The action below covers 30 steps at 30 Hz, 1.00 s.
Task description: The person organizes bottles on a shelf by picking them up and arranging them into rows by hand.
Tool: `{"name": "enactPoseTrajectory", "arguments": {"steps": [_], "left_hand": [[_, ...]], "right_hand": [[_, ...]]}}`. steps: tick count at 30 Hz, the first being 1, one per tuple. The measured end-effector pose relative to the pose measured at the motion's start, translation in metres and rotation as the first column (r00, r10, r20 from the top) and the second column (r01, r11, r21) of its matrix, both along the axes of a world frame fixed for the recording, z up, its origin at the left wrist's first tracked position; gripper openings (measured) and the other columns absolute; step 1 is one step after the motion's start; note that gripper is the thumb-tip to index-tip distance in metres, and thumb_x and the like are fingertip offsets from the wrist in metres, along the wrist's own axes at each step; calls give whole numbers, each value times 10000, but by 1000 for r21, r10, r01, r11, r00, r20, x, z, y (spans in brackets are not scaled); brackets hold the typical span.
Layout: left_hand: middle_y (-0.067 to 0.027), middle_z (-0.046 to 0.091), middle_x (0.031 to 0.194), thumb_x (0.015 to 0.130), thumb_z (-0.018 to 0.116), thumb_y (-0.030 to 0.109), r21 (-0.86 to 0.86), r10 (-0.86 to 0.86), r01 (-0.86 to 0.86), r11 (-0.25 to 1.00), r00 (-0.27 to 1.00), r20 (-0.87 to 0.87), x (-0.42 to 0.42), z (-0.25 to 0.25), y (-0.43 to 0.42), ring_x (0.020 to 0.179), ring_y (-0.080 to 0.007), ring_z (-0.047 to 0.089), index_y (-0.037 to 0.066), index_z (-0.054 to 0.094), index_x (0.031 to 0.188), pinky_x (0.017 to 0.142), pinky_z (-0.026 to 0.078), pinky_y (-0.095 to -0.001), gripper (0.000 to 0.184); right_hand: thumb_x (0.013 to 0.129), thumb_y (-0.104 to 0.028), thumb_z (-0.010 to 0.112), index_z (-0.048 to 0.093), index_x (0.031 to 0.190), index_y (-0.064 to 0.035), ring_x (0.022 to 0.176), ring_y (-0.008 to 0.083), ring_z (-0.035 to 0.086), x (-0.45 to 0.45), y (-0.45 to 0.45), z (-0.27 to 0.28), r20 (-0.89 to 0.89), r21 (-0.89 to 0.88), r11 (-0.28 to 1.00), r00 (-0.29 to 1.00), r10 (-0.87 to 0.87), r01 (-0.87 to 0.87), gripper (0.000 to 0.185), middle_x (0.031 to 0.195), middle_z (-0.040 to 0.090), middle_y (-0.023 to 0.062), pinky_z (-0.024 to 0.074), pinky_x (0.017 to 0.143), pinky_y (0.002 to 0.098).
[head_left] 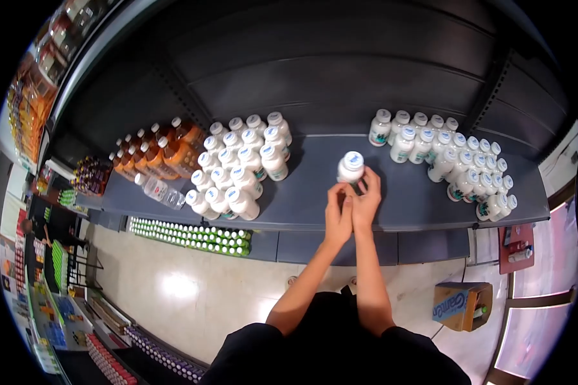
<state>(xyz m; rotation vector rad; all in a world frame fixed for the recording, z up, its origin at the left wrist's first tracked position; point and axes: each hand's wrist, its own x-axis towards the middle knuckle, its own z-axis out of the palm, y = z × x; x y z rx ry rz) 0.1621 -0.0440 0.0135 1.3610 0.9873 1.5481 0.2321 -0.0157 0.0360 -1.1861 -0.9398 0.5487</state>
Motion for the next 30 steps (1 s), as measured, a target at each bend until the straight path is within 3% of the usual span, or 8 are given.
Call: {"name": "enactPoseTrajectory", "arguments": {"steps": [1, 2, 8, 12, 14, 25, 28, 30], "left_hand": [[-200, 686, 1103, 1056, 536, 133, 42, 74, -71, 997, 996, -56, -16, 5, 0, 1021, -279, 689, 13, 468, 1378, 925, 529, -382, 350], [-188, 687, 1082, 1051, 537, 109, 13, 72, -71, 997, 995, -63, -32, 9, -1, 1009, -272, 696, 11, 458, 1368, 913, 533, -372, 341], [-200, 654, 1181, 1078, 528, 138, 23, 192, -193, 981, 981, 20, -96, 10, -9, 1089, -270, 666, 5, 379, 1408, 944, 524, -383, 386], [-207, 622, 1232, 1081, 521, 155, 6, 221, -222, 975, 972, 84, -124, -2, -8, 1119, -271, 636, 2, 364, 1418, 983, 493, -383, 402], [-184, 601, 1220, 1084, 504, 149, -24, 250, -249, 968, 967, 54, -130, -8, -5, 1112, -253, 612, 8, 372, 1407, 993, 474, -372, 376], [-145, 587, 1169, 1077, 503, 126, -67, 246, -249, 966, 968, -51, -138, -5, 4, 1068, -211, 592, 3, 386, 1370, 975, 476, -351, 339], [-202, 616, 1148, 1033, 541, 108, -56, 238, -240, 969, 971, -30, -140, -6, 4, 1051, -299, 626, -8, 404, 1356, 953, 485, -408, 370], [-169, 606, 1150, 1055, 523, 107, -53, 215, -218, 975, 975, -50, -141, -3, 3, 1053, -244, 609, -7, 397, 1362, 954, 483, -369, 351]], "right_hand": [[800, 66, 796, 617, 1313, -16, 1237, 262, 625, -15, 1, -3, 7, -20, 999, 999, 39, -39, 549, 1285, 596, 116, 565, 1017, 400], [802, 53, 798, 611, 1334, -15, 1223, 254, 634, -29, 1, -6, 29, -62, 995, 997, 77, -75, 567, 1302, 593, 119, 564, 1020, 392], [784, -9, 825, 658, 1305, 3, 1087, 206, 664, -102, 9, -1, -89, -82, 928, 930, 356, -363, 548, 1245, 643, 90, 553, 904, 301], [843, 77, 757, 638, 1328, 14, 1072, 154, 648, -136, 8, -10, 66, -79, 928, 926, 371, -365, 503, 1265, 625, 58, 549, 866, 259], [872, 36, 736, 638, 1329, 1, 1008, 140, 642, -143, 13, -19, 155, -117, 937, 926, 343, -328, 469, 1259, 631, 52, 542, 825, 248], [862, -44, 750, 609, 1377, -37, 1025, 181, 661, -152, 21, -31, 199, -54, 943, 922, 333, -329, 535, 1297, 639, 82, 541, 867, 288], [866, -59, 748, 602, 1392, -39, 1042, 191, 661, -151, 15, -22, 209, -46, 934, 911, 356, -354, 547, 1301, 638, 90, 538, 875, 293], [866, -67, 747, 598, 1398, -36, 1055, 199, 660, -150, 12, -16, 216, -58, 930, 905, 366, -362, 553, 1301, 638, 97, 536, 881, 296]]}}
